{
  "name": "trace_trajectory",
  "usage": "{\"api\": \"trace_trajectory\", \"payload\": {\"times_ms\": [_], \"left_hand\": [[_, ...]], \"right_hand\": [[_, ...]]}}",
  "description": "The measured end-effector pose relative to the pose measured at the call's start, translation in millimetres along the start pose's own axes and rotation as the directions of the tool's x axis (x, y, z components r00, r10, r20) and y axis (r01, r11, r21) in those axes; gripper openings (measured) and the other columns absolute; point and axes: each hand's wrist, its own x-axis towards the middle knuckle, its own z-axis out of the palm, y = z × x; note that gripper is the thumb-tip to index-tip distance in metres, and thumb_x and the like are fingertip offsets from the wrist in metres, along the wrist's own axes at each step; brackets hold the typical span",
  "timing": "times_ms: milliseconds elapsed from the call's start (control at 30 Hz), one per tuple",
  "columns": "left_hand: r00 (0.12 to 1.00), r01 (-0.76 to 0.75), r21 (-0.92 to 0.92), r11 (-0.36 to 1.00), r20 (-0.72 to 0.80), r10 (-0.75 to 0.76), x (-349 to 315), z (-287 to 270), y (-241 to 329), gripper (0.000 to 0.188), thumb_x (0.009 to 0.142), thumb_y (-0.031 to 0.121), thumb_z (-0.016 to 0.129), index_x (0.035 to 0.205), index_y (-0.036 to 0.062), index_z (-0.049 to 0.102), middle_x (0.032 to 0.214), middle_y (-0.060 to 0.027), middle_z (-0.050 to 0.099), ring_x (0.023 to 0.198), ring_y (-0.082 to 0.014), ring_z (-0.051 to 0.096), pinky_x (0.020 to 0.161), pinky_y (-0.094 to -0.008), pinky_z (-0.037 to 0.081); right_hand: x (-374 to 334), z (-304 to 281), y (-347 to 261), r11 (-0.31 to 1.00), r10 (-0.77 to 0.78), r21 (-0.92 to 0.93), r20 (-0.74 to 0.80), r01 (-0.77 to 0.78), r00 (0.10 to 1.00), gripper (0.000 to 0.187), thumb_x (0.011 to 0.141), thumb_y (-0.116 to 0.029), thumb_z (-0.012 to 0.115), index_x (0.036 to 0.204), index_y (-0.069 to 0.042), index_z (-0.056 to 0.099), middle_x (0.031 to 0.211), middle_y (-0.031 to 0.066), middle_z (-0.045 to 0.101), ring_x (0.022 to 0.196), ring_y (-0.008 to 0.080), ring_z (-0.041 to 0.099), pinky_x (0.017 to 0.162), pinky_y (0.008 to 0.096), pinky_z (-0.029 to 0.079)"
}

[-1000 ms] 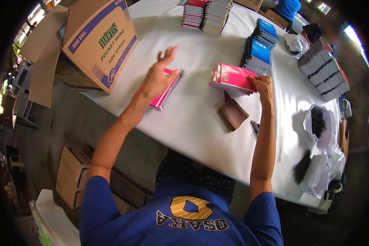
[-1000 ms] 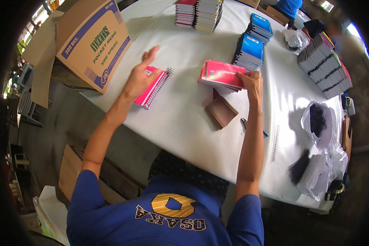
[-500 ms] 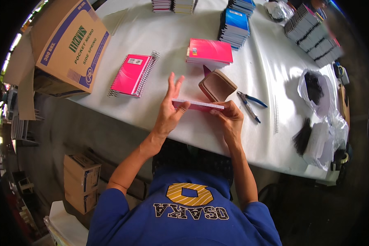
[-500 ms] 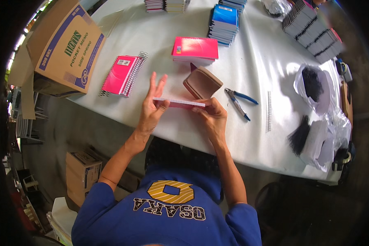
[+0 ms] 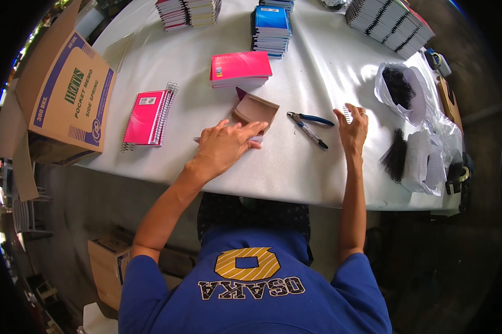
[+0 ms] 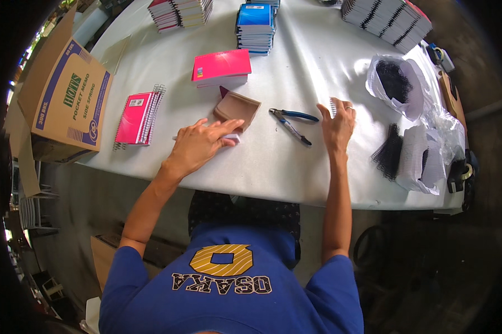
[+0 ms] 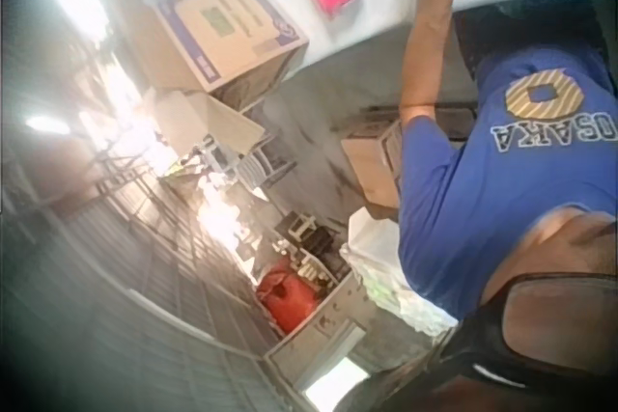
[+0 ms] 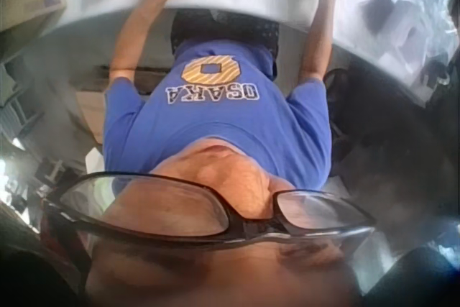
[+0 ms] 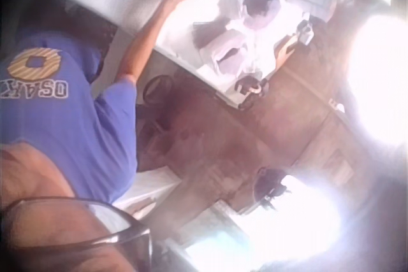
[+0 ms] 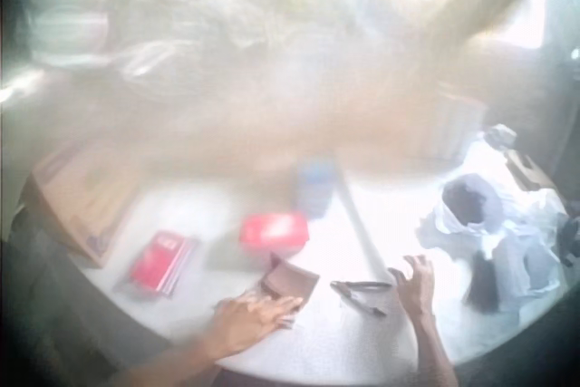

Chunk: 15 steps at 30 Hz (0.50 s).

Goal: The person assembles notebooks by hand, sliding a spiral spine onto the edge of a stack of paper and covers, and using pliers to secure the ends of the spine.

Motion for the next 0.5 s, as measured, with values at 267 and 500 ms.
{"api": "trace_trajectory", "payload": {"times_ms": [267,500], "left_hand": [[0.999,0.041,0.016,0.999,0.001,-0.041,-4.1,-3.0,-1.4,0.052,0.086,0.048,0.062,0.134,0.0281,0.056,0.109,-0.0096,0.07,0.096,-0.0275,0.067,0.081,-0.043,0.056],[0.987,-0.03,0.019,0.999,-0.155,0.032,2.4,6.7,3.0,0.051,0.082,0.048,0.068,0.128,0.0282,0.062,0.108,-0.0063,0.07,0.102,-0.0268,0.067,0.1,-0.0469,0.047]], "right_hand": [[-12.9,-33.3,-79.7,0.705,-0.293,0.703,0.405,-0.09,0.866,0.027,0.077,0.006,0.072,0.101,-0.004,0.071,0.093,0.0097,0.066,0.081,0.0212,0.064,0.071,0.0319,0.052],[-38.9,-31.4,-114.7,0.644,-0.338,0.765,0.315,-0.026,0.887,0.028,0.071,0.005,0.077,0.096,-0.007,0.072,0.091,0.0066,0.063,0.086,0.0237,0.061,0.074,0.0367,0.05]]}}
